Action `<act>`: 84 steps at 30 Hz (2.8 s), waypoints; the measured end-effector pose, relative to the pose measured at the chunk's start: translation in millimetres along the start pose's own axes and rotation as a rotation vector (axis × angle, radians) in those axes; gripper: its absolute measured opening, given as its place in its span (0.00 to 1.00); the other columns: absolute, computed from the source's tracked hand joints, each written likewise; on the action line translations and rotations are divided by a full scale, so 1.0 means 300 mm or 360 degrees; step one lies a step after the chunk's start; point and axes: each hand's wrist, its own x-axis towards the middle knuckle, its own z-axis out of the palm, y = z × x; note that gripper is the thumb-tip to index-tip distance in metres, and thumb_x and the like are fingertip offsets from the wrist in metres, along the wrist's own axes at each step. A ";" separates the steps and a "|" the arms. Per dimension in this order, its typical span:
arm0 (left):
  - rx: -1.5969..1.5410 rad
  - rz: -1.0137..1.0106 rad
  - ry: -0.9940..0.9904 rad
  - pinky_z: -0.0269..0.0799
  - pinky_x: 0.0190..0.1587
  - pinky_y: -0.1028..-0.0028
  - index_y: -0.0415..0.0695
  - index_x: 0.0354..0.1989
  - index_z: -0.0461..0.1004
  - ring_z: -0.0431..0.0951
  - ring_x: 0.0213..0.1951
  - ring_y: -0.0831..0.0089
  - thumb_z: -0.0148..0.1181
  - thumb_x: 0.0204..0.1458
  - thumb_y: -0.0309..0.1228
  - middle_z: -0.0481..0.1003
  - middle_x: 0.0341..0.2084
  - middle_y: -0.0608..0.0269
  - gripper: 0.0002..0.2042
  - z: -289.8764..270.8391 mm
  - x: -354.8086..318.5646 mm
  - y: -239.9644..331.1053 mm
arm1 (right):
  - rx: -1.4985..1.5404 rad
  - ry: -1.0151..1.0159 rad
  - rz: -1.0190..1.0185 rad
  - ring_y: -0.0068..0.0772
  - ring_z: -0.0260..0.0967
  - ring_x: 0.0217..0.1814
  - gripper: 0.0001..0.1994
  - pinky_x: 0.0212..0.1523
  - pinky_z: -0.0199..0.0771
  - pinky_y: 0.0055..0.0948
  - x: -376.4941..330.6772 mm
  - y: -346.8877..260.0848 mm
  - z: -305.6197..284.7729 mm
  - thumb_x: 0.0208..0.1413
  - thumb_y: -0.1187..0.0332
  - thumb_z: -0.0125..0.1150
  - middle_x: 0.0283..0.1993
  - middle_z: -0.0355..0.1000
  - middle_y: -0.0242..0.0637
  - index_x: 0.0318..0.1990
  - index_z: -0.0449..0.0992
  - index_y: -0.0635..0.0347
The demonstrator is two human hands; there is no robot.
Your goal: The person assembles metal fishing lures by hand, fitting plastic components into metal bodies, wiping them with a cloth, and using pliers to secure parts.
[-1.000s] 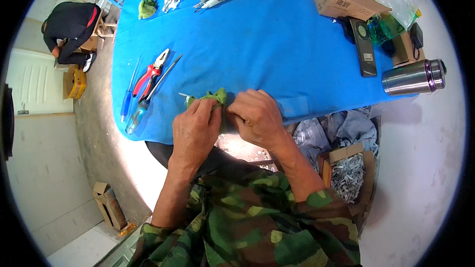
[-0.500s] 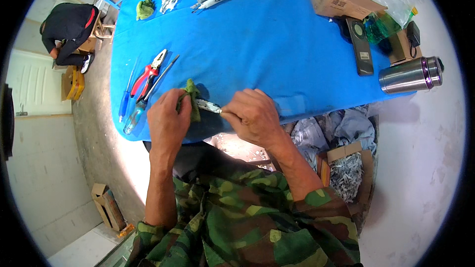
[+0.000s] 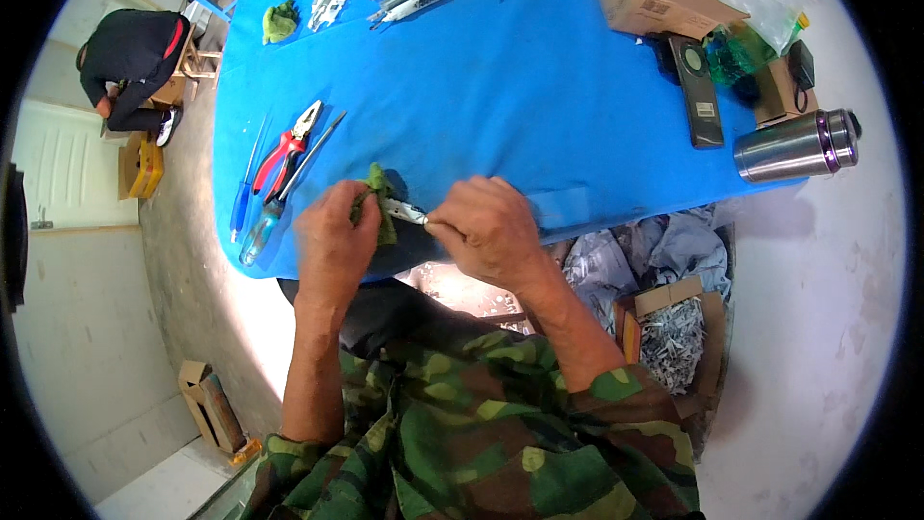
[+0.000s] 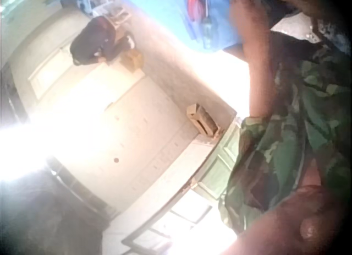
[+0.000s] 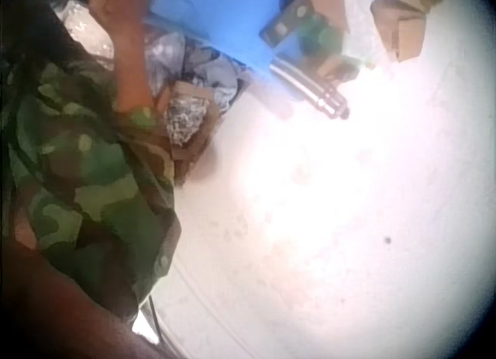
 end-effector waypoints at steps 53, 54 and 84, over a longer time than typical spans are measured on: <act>-0.0011 0.0073 -0.0008 0.76 0.33 0.48 0.42 0.32 0.76 0.82 0.31 0.43 0.64 0.58 0.32 0.80 0.28 0.47 0.07 0.007 -0.004 0.007 | -0.0142 -0.0019 0.0007 0.43 0.74 0.36 0.06 0.37 0.68 0.42 -0.005 -0.027 -0.006 0.49 0.70 0.76 0.31 0.75 0.34 0.31 0.82 0.53; -0.0043 0.0111 -0.0047 0.76 0.33 0.47 0.41 0.32 0.76 0.82 0.31 0.43 0.64 0.58 0.32 0.80 0.28 0.47 0.08 0.017 -0.028 0.032 | -0.0150 -0.0016 -0.0004 0.44 0.74 0.36 0.06 0.37 0.68 0.42 -0.007 -0.020 -0.001 0.50 0.70 0.75 0.31 0.75 0.34 0.31 0.82 0.53; -0.0030 0.0009 0.0055 0.77 0.35 0.52 0.41 0.39 0.79 0.82 0.34 0.45 0.66 0.58 0.27 0.81 0.33 0.49 0.05 -0.006 -0.059 -0.039 | 0.0016 -0.0035 -0.0019 0.38 0.69 0.29 0.07 0.34 0.63 0.38 -0.005 -0.005 0.002 0.47 0.75 0.76 0.26 0.73 0.33 0.30 0.81 0.57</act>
